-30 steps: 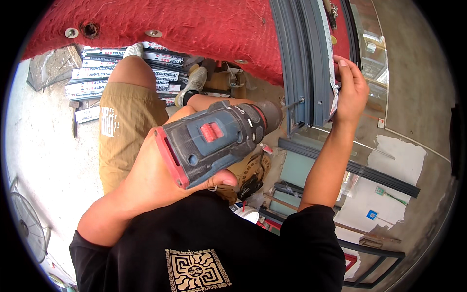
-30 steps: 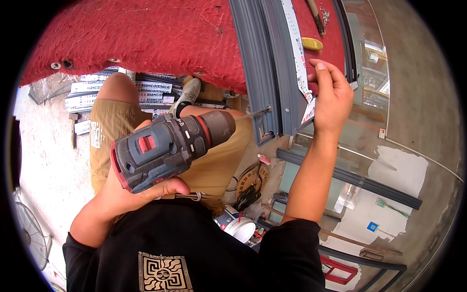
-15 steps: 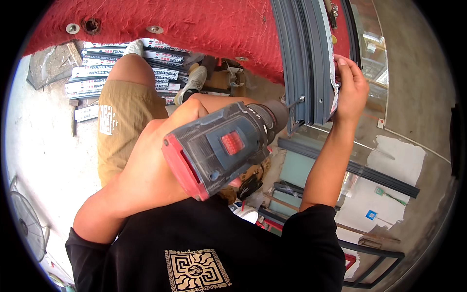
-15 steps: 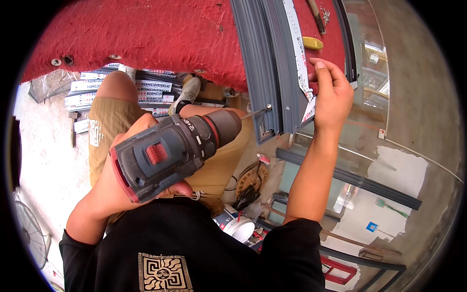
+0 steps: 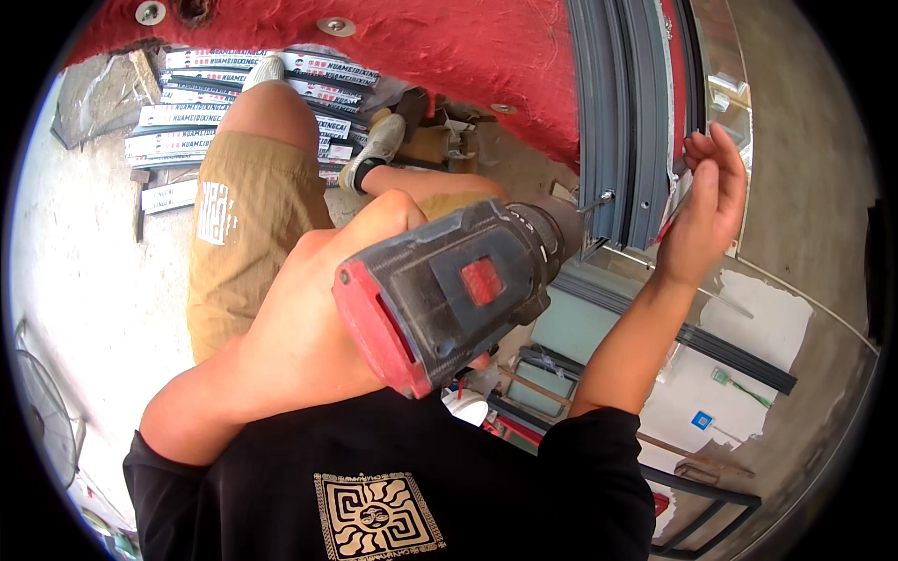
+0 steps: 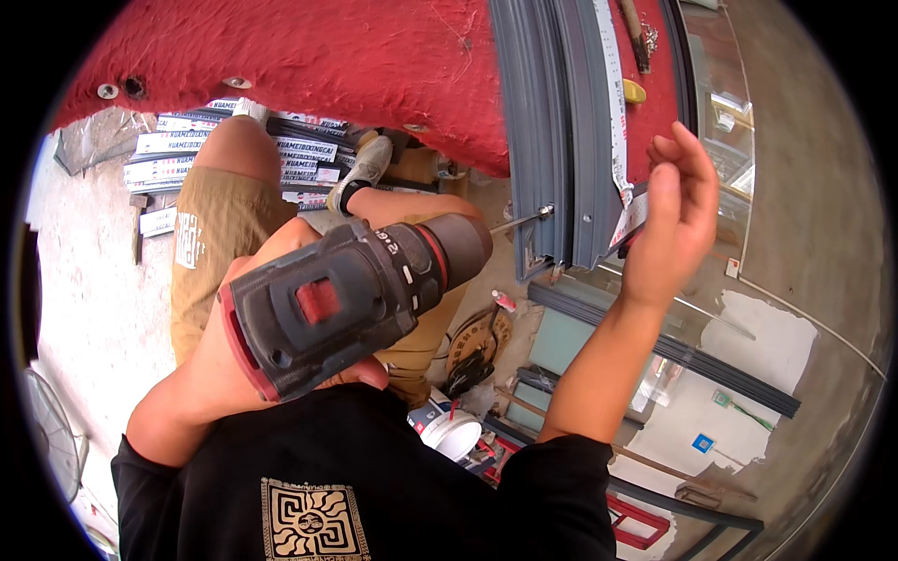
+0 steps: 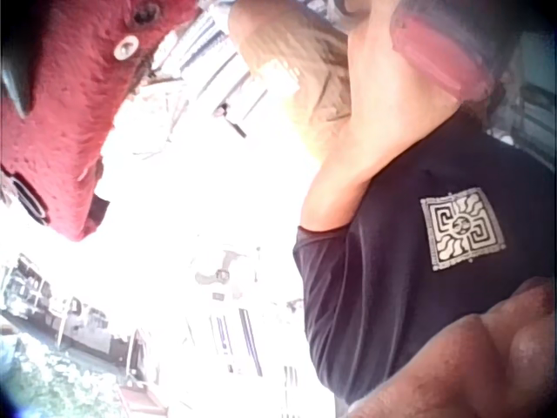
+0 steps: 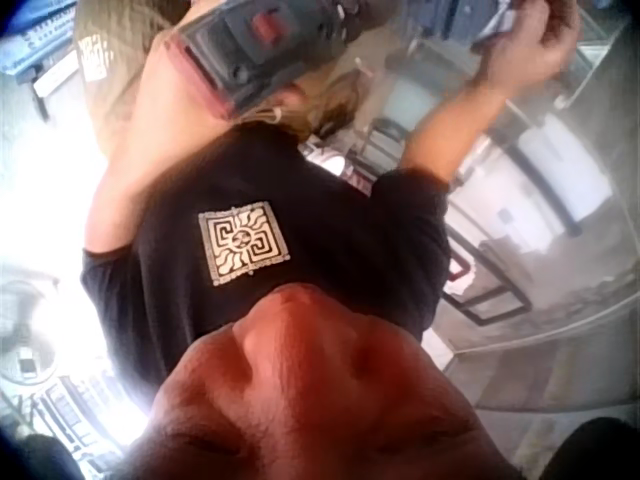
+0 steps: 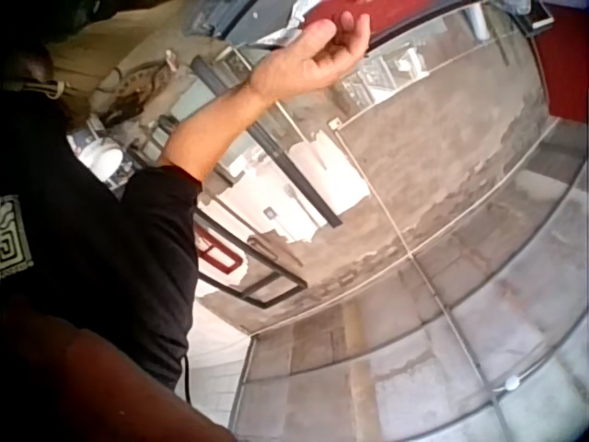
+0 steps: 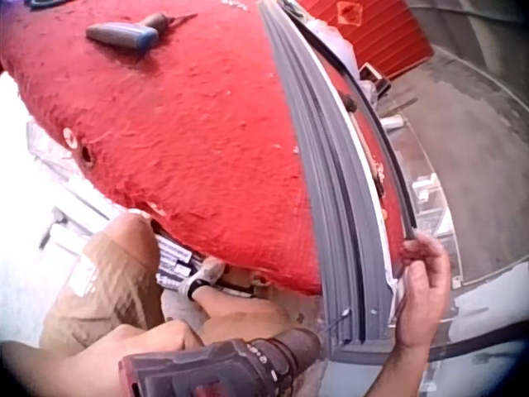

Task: The person uses a cordless drill to fasten screws into a metal window frame resting on a red workbench. They repeatedly position the drill, drive screws into the frame's corners and edges, and adjust the frame's position to access different fastening points.

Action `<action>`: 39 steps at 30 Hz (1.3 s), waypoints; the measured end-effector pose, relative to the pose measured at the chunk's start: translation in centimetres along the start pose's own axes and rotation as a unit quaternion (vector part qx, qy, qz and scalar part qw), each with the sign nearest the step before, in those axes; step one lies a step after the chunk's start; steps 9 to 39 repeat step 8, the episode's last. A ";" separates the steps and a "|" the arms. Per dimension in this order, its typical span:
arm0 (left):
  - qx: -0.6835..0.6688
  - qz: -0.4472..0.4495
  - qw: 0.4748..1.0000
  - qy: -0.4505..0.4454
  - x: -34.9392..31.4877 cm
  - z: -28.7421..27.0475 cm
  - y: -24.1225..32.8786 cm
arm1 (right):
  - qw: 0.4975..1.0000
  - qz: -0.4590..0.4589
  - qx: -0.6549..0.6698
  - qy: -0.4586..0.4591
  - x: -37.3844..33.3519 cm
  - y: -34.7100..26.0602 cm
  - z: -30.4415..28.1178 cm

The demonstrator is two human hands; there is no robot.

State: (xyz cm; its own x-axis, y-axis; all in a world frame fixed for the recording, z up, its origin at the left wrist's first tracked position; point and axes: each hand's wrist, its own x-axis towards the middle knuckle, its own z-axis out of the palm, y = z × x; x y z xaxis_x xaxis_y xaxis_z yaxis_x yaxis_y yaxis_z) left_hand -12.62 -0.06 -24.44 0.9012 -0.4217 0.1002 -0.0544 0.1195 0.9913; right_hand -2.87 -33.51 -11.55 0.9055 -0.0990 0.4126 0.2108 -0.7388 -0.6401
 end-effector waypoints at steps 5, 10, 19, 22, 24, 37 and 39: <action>-0.019 -0.017 1.000 -0.007 -0.5 0.3 -0.7 | 0.911 -0.244 -0.226 -0.242 -2.8 -5.1 1.1; -0.014 -0.028 0.999 -0.011 -0.5 0.3 -0.6 | 0.903 -0.239 -0.252 -0.253 -3.6 -5.1 1.0; -0.014 -0.028 0.999 -0.011 -0.5 0.3 -0.6 | 0.903 -0.239 -0.252 -0.253 -3.6 -5.1 1.0; -0.014 -0.028 0.999 -0.011 -0.5 0.3 -0.6 | 0.903 -0.239 -0.252 -0.253 -3.6 -5.1 1.0; -0.014 -0.028 0.999 -0.011 -0.5 0.3 -0.6 | 0.903 -0.239 -0.252 -0.253 -3.6 -5.1 1.0; -0.014 -0.028 0.999 -0.011 -0.5 0.3 -0.6 | 0.903 -0.239 -0.252 -0.253 -3.6 -5.1 1.0; -0.014 -0.028 0.999 -0.011 -0.5 0.3 -0.6 | 0.903 -0.239 -0.252 -0.253 -3.6 -5.1 1.0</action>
